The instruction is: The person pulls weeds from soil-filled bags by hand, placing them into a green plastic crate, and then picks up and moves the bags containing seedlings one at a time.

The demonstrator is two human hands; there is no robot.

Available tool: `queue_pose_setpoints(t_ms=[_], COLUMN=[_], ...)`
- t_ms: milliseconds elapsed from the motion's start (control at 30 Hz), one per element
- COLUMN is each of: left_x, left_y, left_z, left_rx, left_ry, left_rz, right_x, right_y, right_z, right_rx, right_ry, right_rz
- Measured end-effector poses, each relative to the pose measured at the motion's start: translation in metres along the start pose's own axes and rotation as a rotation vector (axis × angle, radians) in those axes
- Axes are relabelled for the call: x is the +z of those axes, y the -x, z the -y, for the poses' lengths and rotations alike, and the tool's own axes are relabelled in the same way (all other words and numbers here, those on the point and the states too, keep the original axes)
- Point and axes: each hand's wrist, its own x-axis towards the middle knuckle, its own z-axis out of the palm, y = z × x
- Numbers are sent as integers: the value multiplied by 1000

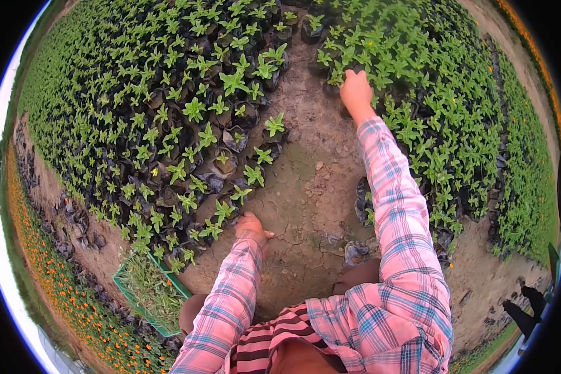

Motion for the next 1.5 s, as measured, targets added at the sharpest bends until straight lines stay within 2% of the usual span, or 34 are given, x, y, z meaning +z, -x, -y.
queue_pose_setpoints(t_ms=[67, 100, 200, 233, 300, 400, 433, 533, 600, 700, 767, 800, 833, 900, 967, 1067, 1167, 1300, 1367, 1400, 1433, 1500], left_x=[6, 5, 9, 8, 8, 10, 10, 7, 7, 10, 13, 12, 12, 13, 12, 14, 22, 15, 12, 13, 13, 13], left_y=[-1, -2, -3, -2, 1, -3, -2, 0, 3, 5, 2, 1, 1, -3, -7, -6, -12, -6, -1, -1, -2, -3], left_z=[2, 2, 2, 3, 4, 3, 4, 0, 1, 4, 5, 6, 6, 6, 4, 5, 8, 4, 0, -2, -2, 2], left_rx=[4, 11, 29, 22, 27, 8, 11, 6, 11, 42, 41, 33, 39, 45, 48, 35, 22, 25, -19, -12, -14, -30], left_ry=[8, 25, 9, 8, 86, 49, 41, 27, 30, 57, 67, 71, 56, 41, 47, 6, 28, -16, -44, -46, -47, -42], left_rz=[-12, -30, -52, -43, -39, -42, -51, -59, -62, -90, -71, -56, -51, -34, -34, -30, -25, -50, -70, -63, -59, -49], right_x=[2, 1, -5, -11, -19, -14, -5, 23, 31, 20, 31, 26, 33, 50, 66, 63, 39, 42, 60, 61, 59, 56], right_y=[-7, -9, -2, 2, 14, 18, 24, 46, 54, 11, -21, -32, -41, -60, -65, -61, -56, -61, -53, -48, -48, -49], right_z=[-6, -6, 10, 22, 42, 64, 65, 62, 55, 35, 19, 20, 15, 8, 3, 14, 37, 48, 40, 40, 37, 35], right_rx=[-47, -46, -328, -328, -431, -512, -502, -510, -340, -100, -15, 17, 10, 6, -58, -160, -269, -335, -200, -113, -111, -41], right_ry=[158, 152, 4, 0, -149, -242, -267, -281, -318, -498, -362, -256, -261, -196, -131, -205, -277, -285, -415, -477, -473, -575], right_rz=[165, 161, 36, 47, -59, -69, 5, 57, 271, 69, -91, -21, -43, 215, 165, 34, -6, 102, 228, 358, 362, 188])
